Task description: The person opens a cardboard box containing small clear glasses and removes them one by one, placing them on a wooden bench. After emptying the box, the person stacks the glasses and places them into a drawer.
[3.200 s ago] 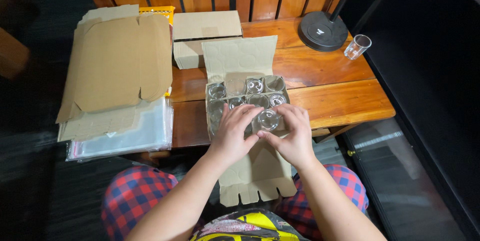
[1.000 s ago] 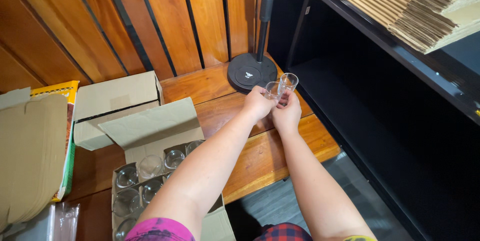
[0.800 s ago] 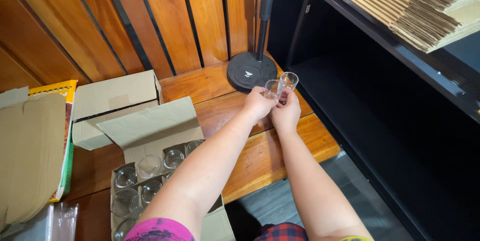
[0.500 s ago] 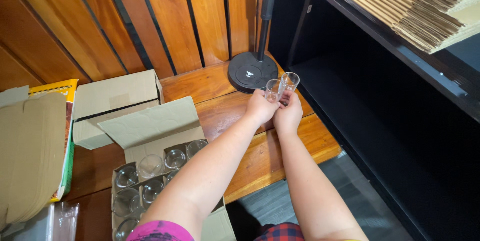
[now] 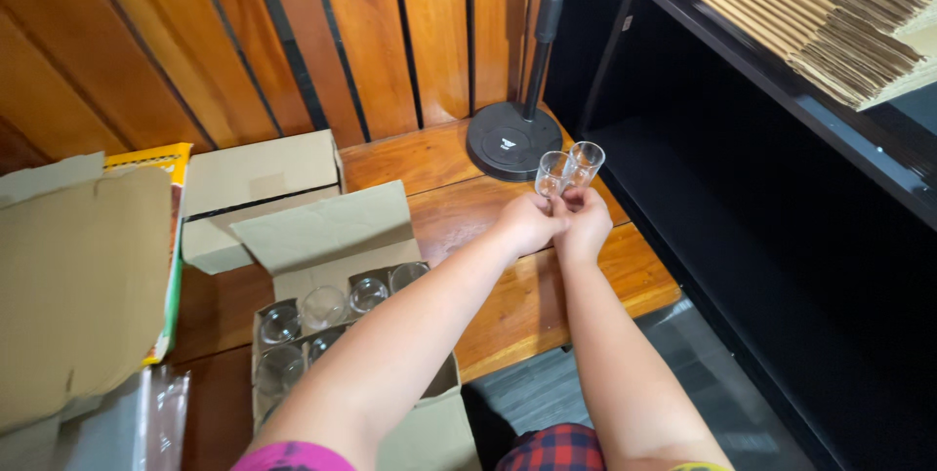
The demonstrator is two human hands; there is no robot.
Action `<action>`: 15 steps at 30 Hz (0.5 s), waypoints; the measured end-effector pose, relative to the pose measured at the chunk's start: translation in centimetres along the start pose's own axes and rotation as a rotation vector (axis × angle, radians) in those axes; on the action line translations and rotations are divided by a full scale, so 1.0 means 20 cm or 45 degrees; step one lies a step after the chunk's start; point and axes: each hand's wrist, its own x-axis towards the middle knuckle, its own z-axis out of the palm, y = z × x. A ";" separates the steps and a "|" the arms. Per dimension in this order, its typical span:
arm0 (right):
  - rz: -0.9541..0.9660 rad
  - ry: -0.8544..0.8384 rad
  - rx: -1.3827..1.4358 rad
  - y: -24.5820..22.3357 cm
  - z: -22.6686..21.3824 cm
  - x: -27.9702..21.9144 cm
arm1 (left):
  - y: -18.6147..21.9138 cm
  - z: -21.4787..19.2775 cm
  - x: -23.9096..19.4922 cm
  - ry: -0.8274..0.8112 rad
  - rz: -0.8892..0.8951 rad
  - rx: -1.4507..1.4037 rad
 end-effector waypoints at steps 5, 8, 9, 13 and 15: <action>0.074 -0.103 0.108 -0.11 -0.15 -0.21 | 0.07 -0.23 -0.42 -0.025 0.284 -0.124; 0.069 -0.206 0.354 -0.14 -0.21 -0.38 | -0.04 -0.35 -0.59 0.010 0.475 -0.266; 0.050 -0.251 0.521 -0.14 -0.22 -0.44 | -0.10 -0.39 -0.62 0.020 0.541 -0.315; 0.024 -0.375 0.654 -0.27 -0.33 -0.65 | -0.14 -0.70 -0.99 0.183 0.480 -0.377; 0.026 -0.454 0.765 -0.35 -0.38 -0.74 | -0.22 -0.81 -1.14 0.426 0.366 -0.347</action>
